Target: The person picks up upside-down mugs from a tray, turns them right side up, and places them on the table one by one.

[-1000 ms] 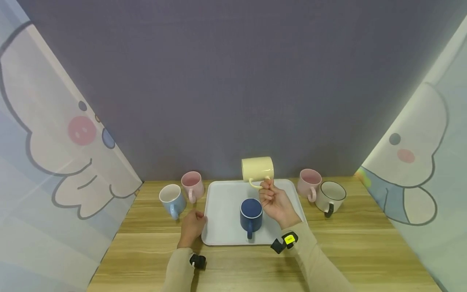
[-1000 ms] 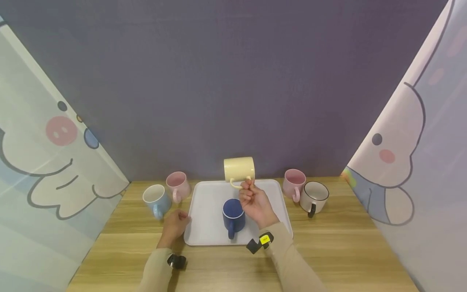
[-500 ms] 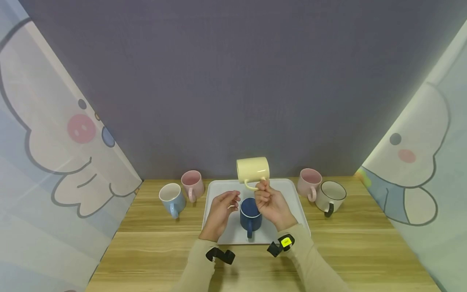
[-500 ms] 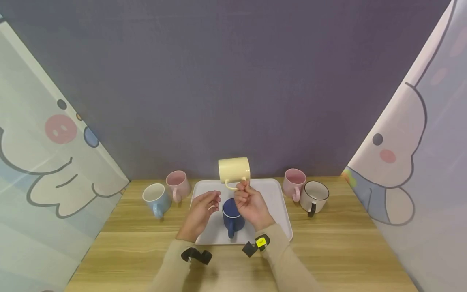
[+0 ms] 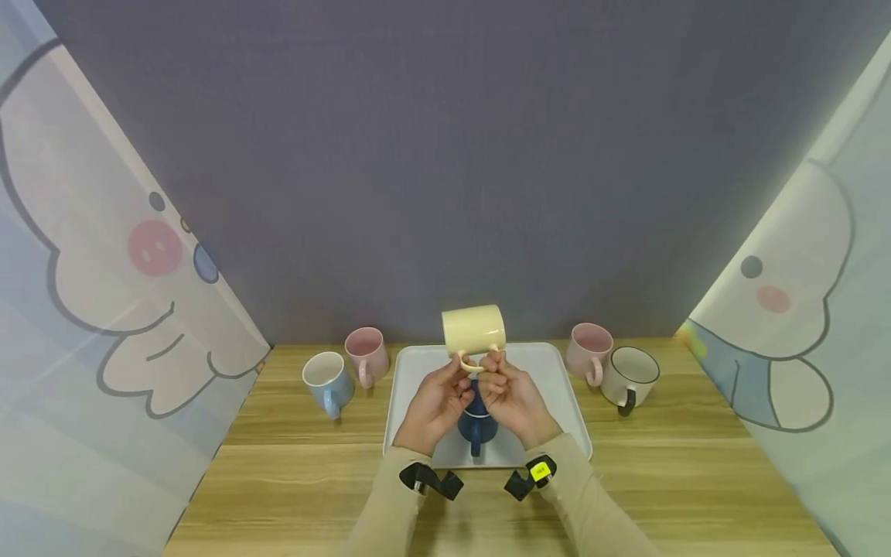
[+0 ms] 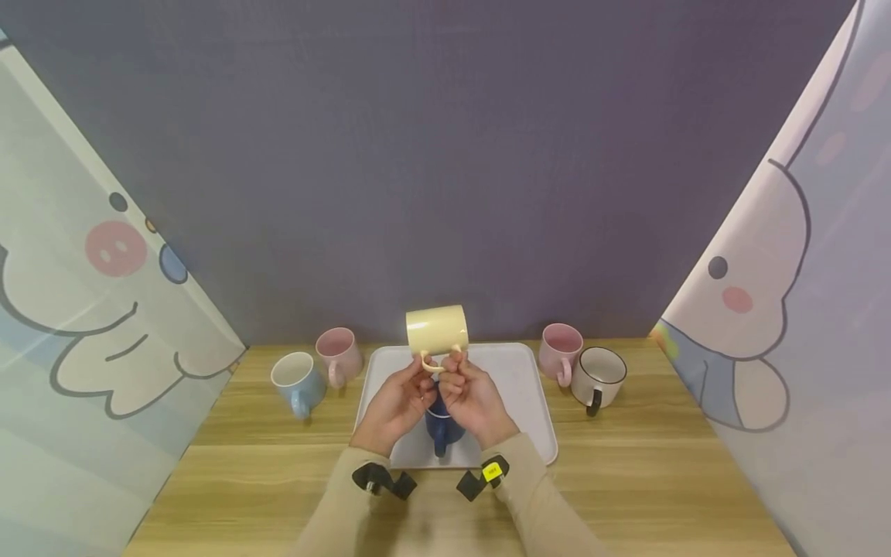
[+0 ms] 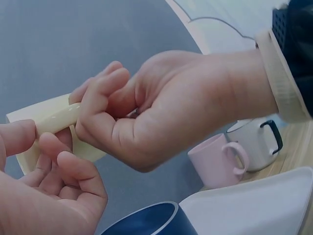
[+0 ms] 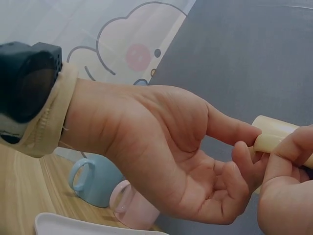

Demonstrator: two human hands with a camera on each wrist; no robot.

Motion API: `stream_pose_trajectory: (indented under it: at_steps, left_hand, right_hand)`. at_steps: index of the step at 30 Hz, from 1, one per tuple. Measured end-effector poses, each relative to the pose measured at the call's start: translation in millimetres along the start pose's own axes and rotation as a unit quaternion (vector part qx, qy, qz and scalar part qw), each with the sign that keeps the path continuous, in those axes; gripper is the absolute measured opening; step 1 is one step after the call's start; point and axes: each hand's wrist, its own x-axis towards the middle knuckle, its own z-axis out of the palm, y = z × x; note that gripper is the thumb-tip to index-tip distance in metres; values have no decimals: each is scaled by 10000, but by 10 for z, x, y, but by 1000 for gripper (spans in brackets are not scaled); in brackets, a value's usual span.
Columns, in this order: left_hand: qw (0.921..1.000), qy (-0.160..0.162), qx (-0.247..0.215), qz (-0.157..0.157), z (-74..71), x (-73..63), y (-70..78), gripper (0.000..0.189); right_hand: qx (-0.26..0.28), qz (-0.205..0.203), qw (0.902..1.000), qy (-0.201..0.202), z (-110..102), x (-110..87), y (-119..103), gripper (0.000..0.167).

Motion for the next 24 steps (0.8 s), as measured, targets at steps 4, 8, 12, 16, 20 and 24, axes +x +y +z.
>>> stream_pose_trajectory:
  at_steps: [4, 8, 12, 16, 20, 24]
  left_hand:
    - [9999, -96, -78, -38, -12, 1, 0, 30]
    - [9999, -106, -60, -6, -32, 1, -2, 30]
    - [9999, -117, 40, 69, -48, -12, -6, 30]
    - [9993, -190, 239, 191, -42, -19, -4, 28]
    - [9979, -238, 485, 353, -6, -28, 11, 24]
    - [9960, -160, 693, 540, 26, -41, 40, 24]
  right_hand:
    - [-33, 36, 10000, -80, -14, -1, 11, 37]
    - [-161, 84, 9995, -257, -35, -1, 21, 37]
    - [-515, 114, 9982, -272, -46, -11, 15, 38]
    - [-1253, 24, 9921, 23, -41, -23, -19, 36]
    - [-2515, -184, 9645, 778, -22, -34, -61, 37]
    - [-4177, -142, 8954, 1536, -6, -53, -93, 35]
